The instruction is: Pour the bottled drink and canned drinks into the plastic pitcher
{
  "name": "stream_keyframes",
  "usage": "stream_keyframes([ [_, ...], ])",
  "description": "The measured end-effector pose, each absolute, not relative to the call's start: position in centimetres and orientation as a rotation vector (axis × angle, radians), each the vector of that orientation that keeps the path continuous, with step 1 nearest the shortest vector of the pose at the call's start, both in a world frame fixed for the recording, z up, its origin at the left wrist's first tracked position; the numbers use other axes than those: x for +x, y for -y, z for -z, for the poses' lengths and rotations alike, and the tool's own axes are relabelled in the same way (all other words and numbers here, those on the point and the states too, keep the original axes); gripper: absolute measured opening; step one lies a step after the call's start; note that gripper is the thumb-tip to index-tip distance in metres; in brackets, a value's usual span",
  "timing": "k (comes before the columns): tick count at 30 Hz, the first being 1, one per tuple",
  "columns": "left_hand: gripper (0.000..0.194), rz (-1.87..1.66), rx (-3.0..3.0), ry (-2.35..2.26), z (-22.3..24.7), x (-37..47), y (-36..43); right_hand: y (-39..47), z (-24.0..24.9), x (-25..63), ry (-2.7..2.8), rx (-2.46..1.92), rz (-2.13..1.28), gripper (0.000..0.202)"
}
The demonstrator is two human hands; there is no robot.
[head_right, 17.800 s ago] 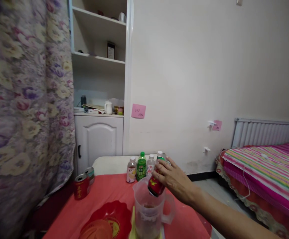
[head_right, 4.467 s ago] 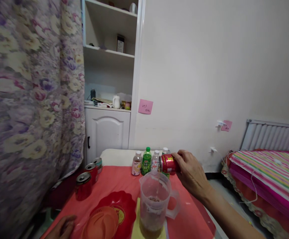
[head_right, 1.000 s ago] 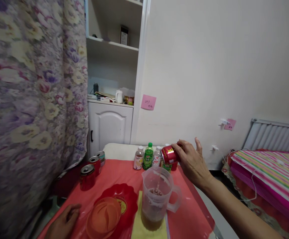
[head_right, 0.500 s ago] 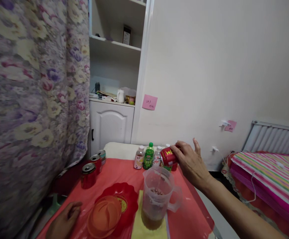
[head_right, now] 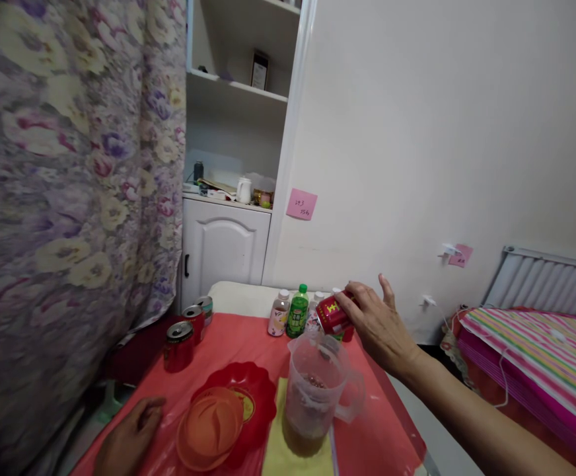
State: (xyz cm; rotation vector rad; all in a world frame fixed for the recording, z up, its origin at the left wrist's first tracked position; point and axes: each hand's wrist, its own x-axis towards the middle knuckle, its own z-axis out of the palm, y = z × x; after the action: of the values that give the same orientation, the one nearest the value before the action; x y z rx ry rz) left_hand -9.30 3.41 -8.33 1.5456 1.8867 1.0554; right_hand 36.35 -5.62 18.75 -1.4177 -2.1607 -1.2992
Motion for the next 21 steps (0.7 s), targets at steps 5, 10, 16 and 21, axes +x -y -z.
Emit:
stream_keyframes([
  [5,0.038,-1.035,1.54,-1.893,7.9,-9.1,-3.1,5.2,-19.2,36.2,2.17,-1.396,1.317,0.042],
  [10,0.038,-1.035,1.549,-1.88,8.2,-9.2,-3.3,5.2,-19.8,36.2,2.207,-1.361,1.359,0.042],
  [16,0.04,-1.045,1.538,-1.872,8.2,-9.5,-3.2,5.1,-20.5,35.5,2.27,-1.305,1.377,0.041],
  [21,0.044,-1.069,1.518,-1.873,8.5,-9.7,-3.6,5.0,-20.9,35.4,2.29,-1.303,1.37,0.043],
])
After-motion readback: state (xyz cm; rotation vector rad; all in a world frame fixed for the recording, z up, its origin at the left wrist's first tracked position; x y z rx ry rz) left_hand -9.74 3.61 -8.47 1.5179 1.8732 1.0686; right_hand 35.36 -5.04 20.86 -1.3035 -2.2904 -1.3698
